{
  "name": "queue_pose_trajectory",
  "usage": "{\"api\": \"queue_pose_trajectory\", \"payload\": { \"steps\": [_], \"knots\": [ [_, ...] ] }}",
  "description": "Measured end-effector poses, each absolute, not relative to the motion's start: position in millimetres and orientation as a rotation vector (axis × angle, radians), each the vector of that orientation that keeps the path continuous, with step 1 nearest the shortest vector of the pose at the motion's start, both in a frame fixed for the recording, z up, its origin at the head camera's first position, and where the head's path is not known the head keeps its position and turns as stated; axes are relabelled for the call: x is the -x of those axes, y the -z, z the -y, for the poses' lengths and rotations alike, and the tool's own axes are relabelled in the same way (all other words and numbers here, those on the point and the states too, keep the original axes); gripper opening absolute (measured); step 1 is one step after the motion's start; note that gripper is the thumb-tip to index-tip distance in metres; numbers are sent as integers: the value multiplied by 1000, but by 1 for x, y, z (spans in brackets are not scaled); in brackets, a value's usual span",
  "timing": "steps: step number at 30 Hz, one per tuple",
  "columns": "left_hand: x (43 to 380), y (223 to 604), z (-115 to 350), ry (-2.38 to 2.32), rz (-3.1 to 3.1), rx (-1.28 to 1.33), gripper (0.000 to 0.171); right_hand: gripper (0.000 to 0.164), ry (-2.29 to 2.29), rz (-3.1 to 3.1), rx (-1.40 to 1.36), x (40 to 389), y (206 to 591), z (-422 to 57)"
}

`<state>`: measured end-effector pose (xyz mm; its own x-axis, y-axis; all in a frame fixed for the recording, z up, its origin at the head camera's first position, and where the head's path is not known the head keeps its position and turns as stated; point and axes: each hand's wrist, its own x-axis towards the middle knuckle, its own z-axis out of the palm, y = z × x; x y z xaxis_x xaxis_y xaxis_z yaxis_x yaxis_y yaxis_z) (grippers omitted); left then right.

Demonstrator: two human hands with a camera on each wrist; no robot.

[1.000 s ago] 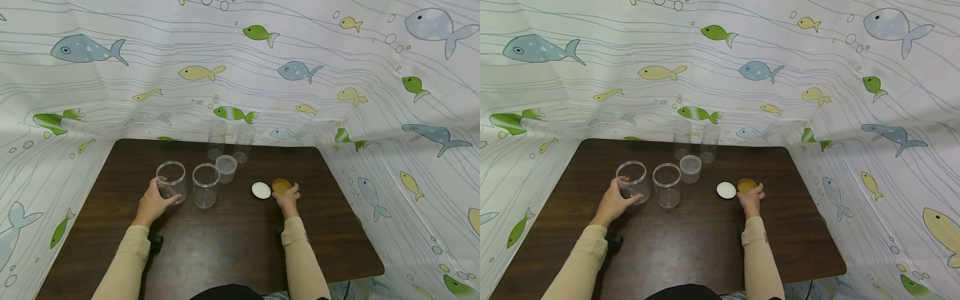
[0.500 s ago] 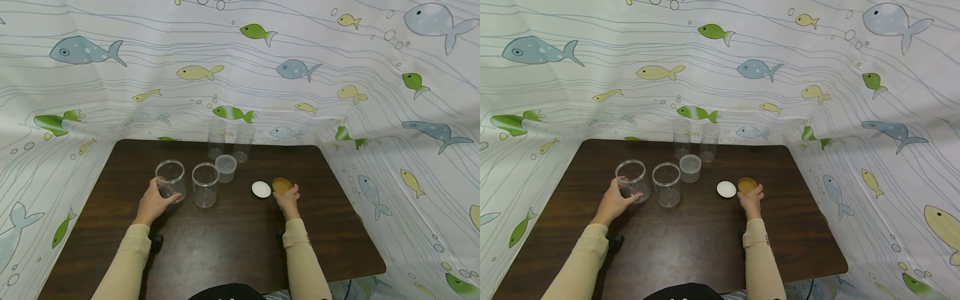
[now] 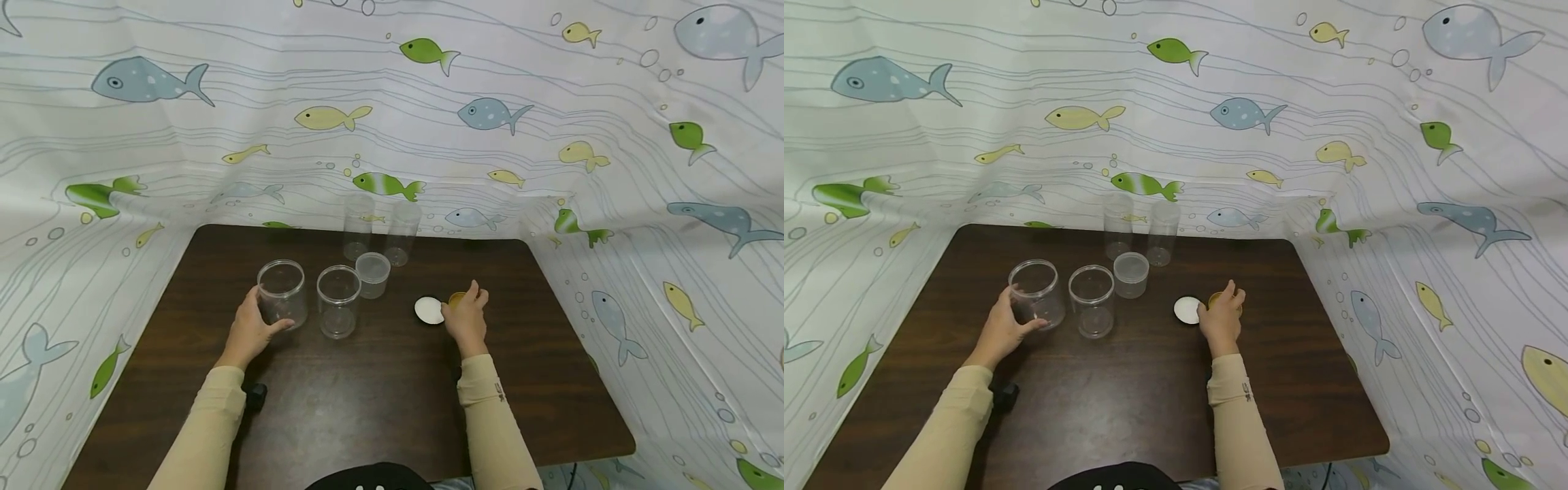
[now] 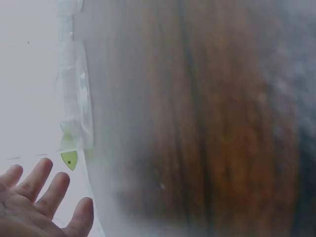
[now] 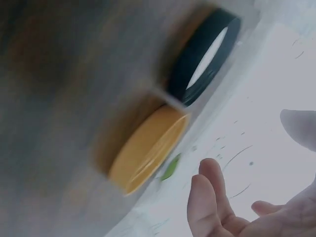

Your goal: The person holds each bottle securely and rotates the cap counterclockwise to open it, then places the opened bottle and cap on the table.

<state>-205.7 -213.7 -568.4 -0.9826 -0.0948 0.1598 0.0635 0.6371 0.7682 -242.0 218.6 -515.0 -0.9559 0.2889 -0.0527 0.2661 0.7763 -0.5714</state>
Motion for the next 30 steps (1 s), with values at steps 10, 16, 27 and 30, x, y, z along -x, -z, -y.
{"api": "queue_pose_trajectory", "payload": {
  "steps": [10, 16, 27, 30],
  "knots": [
    [202, 560, 222, 1335, 2620, 0, 94, 86, -836, 3059, 38, 261, 515, -172],
    [198, 557, 226, 1323, 2600, -4, 96, 93, -978, 3091, -102, 281, 517, -148],
    [193, 553, 229, 1295, 2555, 37, 90, 108, -1209, 3045, -305, 308, 530, -117],
    [191, 552, 230, 1293, 2551, 42, 91, 111, -1341, 3005, -239, 309, 537, -113]
  ]
}}
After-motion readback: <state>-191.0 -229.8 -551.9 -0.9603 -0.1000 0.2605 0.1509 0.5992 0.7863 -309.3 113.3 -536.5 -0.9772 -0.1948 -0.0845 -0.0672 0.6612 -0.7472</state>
